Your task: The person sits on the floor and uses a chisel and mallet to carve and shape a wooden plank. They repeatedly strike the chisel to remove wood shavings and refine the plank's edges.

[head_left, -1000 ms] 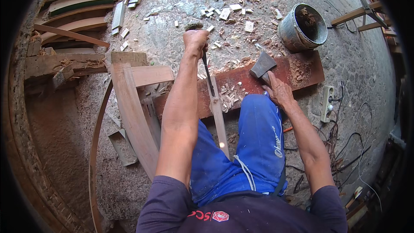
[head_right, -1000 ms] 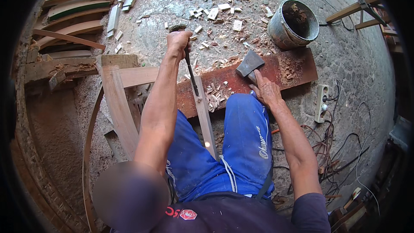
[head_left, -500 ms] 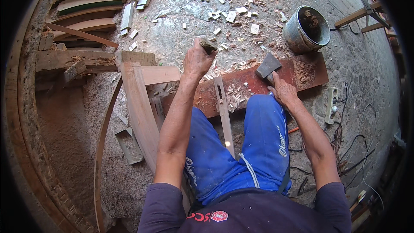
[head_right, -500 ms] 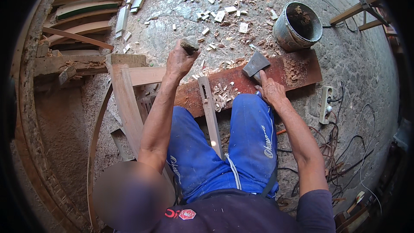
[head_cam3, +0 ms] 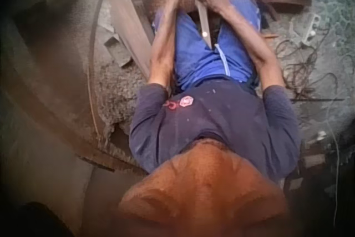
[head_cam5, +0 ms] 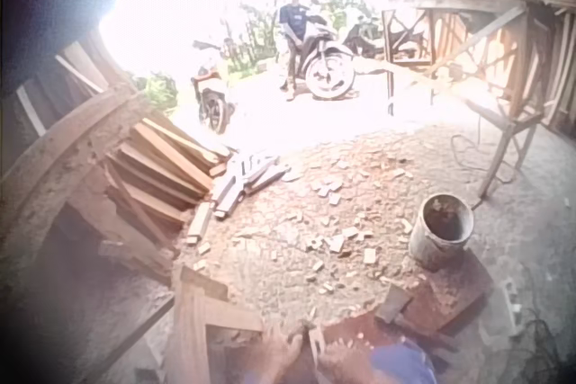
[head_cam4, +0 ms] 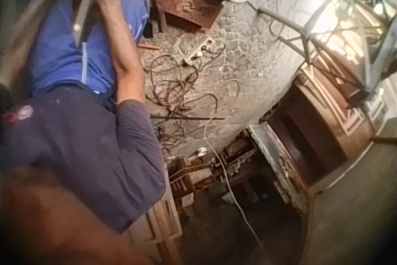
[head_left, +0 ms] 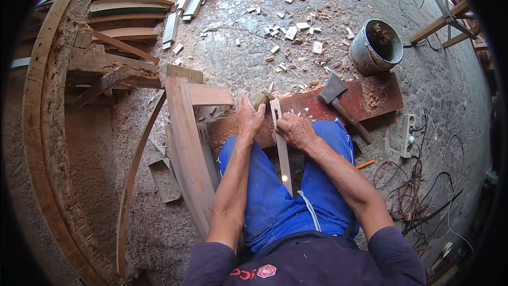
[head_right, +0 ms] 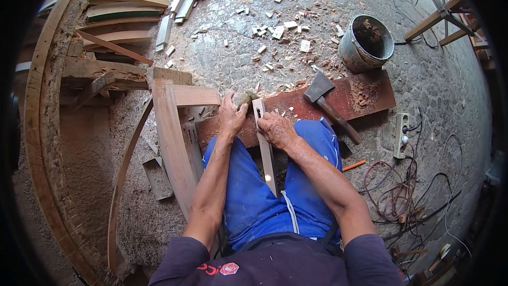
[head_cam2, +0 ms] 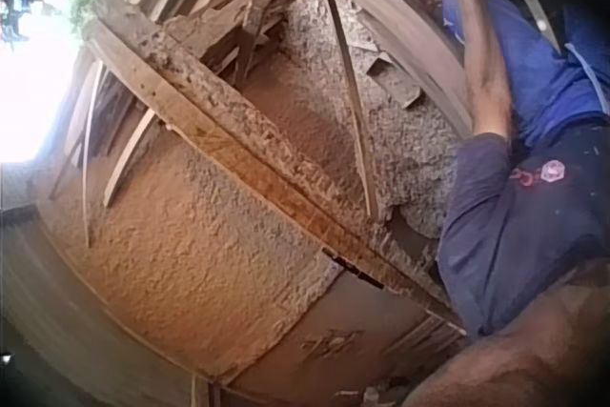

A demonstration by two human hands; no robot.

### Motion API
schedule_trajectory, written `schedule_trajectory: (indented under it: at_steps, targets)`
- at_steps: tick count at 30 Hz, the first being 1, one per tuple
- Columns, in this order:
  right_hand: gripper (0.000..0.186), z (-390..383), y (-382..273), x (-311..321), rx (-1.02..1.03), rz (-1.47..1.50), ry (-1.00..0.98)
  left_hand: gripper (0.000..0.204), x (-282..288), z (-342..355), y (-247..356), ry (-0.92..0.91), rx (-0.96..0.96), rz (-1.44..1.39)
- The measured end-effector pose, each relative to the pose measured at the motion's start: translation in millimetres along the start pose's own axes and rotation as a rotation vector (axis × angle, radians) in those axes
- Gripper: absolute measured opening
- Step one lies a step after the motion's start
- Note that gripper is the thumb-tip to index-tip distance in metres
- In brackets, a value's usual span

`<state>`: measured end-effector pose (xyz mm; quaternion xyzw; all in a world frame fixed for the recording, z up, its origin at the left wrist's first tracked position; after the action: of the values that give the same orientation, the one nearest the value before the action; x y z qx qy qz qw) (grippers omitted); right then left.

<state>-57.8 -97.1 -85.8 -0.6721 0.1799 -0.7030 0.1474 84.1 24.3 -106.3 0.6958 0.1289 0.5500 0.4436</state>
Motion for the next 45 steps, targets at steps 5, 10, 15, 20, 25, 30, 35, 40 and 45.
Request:
schedule_trajectory:
  at_steps: [5, 10, 15, 20, 25, 30, 35, 40, 45]
  targets:
    - [0.015, 22, 38, 43, -0.257, 0.060, 0.325, 0.065, -29, -86, 13, 0.216, 0.310, -0.447]
    - [0.055, -19, 133, 85, -0.483, 0.019, 0.462, 0.063, -60, -122, 32, -0.096, 0.380, -0.052]
    - [0.060, -83, 159, 50, -0.383, -0.286, 0.150, 0.066, -64, -119, 38, 0.054, 0.308, -0.071]
    - [0.054, -88, 184, 49, -0.218, -0.471, -0.009, 0.071, -70, -121, 27, 0.052, 0.343, -0.004]
    - [0.058, -83, 226, 62, 0.091, -0.567, -0.061, 0.059, -67, -119, 35, 0.000, 0.361, 0.031]
    - [0.066, -71, 239, 68, 0.082, -0.425, -0.240, 0.059, -69, -120, 38, 0.008, 0.341, 0.053]
    - [0.065, -46, 254, 71, 0.236, -0.462, -0.272, 0.059, -63, -112, 43, -0.002, 0.337, 0.046]
    - [0.065, -47, 250, 66, 0.224, -0.447, -0.314, 0.064, -63, -115, 40, -0.050, 0.473, 0.059]
    - [0.072, -53, 253, 64, 0.249, -0.404, -0.305, 0.067, -59, -116, 40, -0.036, 0.444, 0.046]
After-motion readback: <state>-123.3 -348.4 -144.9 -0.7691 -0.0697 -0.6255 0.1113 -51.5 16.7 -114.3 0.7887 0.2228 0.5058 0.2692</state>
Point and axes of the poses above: each hand's wrist, its own z-axis towards the middle knuckle, its own x-axis out of the back of the hand, y = z × x, the point moved 5 cm from there along z, towards the middle knuckle, and after that the axes turned 12 degrees about -z, right-handed, at the moved point
